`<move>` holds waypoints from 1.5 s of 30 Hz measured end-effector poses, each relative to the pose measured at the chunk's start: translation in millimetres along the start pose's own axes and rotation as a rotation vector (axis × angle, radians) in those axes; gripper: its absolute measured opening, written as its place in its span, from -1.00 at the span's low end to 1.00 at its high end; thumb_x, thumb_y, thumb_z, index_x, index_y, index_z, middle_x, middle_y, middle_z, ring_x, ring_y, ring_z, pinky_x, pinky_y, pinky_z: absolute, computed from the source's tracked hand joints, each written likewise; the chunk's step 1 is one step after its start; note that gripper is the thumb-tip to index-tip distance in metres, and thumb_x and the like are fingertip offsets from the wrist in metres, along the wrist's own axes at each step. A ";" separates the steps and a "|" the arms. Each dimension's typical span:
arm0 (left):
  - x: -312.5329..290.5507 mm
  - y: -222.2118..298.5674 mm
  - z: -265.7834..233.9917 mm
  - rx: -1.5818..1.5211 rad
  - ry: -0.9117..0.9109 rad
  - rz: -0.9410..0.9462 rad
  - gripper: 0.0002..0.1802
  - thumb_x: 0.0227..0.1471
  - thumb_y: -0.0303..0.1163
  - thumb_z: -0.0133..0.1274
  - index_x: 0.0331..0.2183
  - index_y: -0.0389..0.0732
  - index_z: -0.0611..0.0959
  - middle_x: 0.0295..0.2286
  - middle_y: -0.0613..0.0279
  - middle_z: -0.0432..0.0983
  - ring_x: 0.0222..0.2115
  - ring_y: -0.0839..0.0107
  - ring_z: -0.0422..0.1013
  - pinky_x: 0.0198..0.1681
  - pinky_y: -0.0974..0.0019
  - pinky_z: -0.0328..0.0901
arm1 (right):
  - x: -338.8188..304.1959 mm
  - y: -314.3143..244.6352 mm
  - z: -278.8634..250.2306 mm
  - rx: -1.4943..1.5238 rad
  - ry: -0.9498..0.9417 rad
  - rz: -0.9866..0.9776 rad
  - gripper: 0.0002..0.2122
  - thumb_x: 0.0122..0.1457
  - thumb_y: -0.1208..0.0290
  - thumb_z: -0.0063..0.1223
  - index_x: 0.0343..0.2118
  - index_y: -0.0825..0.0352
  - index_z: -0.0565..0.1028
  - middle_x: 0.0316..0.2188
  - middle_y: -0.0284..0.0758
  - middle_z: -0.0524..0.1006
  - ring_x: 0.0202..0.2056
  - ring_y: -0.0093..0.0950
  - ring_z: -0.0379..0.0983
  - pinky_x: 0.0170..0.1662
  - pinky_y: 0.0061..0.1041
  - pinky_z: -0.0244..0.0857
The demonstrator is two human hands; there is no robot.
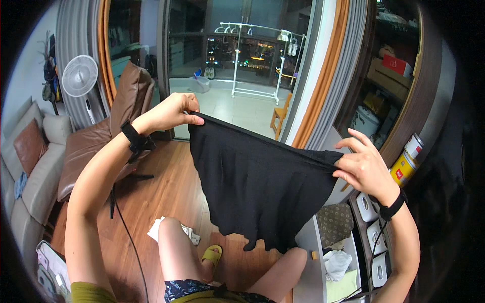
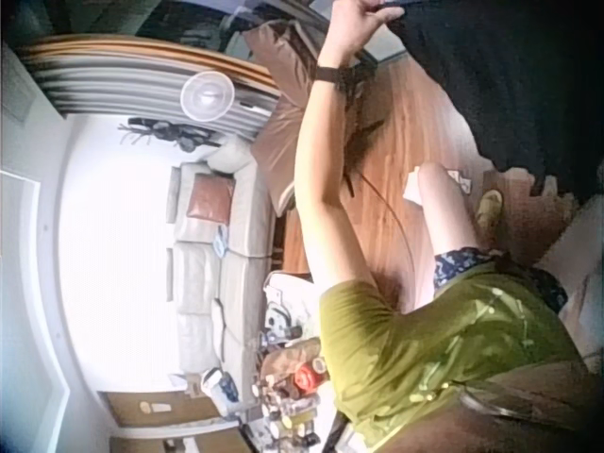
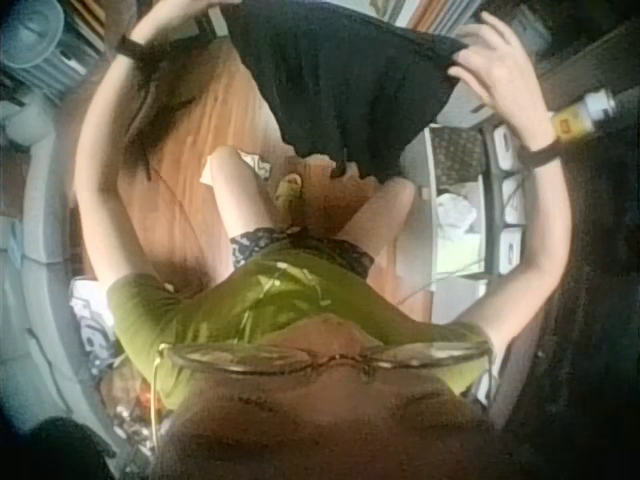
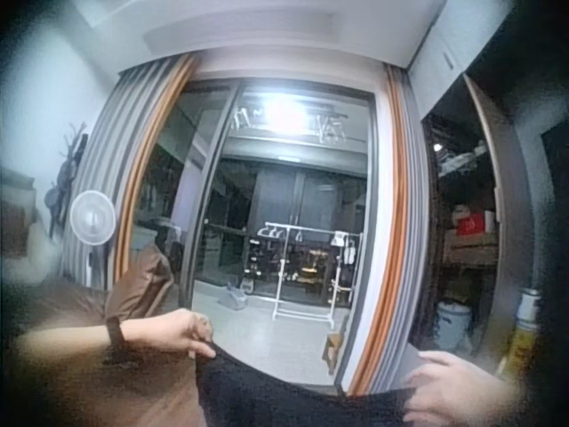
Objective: The person folds several pieces of clothing by hand and organizes them into different dresser drawers.
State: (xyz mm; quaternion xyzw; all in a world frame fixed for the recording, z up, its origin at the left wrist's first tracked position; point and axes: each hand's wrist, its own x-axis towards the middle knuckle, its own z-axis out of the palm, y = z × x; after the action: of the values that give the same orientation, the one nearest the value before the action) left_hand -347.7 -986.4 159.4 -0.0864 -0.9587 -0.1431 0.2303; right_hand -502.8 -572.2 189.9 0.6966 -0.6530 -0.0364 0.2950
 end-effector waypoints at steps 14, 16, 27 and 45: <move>3.3 -11.6 40.4 -0.591 -0.181 -0.535 -0.80 -0.11 -0.41 0.24 -0.55 -0.23 0.52 -0.59 0.44 0.41 -0.54 0.61 0.36 -0.50 0.54 0.30 | -15.1 17.9 64.5 1.124 0.111 0.944 -0.93 0.03 0.46 0.19 -0.49 0.33 0.57 -0.57 -0.47 0.53 -0.52 -0.72 0.40 -0.43 -0.71 0.28; 1.1 -25.1 53.2 -0.783 -0.248 -0.574 -0.81 -0.07 -0.47 0.19 -0.47 -0.19 0.46 -0.55 0.45 0.38 -0.51 0.59 0.36 -0.49 0.52 0.32 | -14.6 18.0 79.8 1.187 0.082 1.005 -0.93 0.02 0.46 0.20 -0.50 0.32 0.56 -0.56 -0.47 0.53 -0.51 -0.72 0.41 -0.42 -0.72 0.29; 4.9 -37.3 154.6 -0.643 -0.714 -0.875 -0.67 0.01 -0.23 0.13 -0.45 -0.37 0.57 -0.58 0.27 0.51 -0.65 0.54 0.41 -0.57 0.54 0.36 | -56.8 27.1 175.2 1.988 -0.706 1.105 -0.71 0.04 0.61 0.12 -0.15 0.55 0.43 -0.34 -0.22 0.57 -0.34 -0.49 0.54 -0.26 -0.61 0.46; 22.8 -88.4 226.9 -1.494 -0.750 -0.622 -0.83 0.10 -0.60 -0.08 -0.22 -0.21 0.43 -0.42 0.32 0.51 -0.47 0.55 0.51 -0.43 0.56 0.47 | -80.0 -14.6 175.5 1.977 0.123 1.229 -0.72 0.14 0.45 0.06 -0.12 0.46 0.41 -0.22 -0.26 0.53 -0.24 -0.51 0.51 -0.15 -0.57 0.43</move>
State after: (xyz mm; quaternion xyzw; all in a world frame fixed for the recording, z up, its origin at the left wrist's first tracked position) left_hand -482.8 -996.3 -44.3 0.0088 -0.6075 -0.7490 -0.2643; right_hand -578.0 -562.0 12.0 0.1901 -0.6089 0.6713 -0.3774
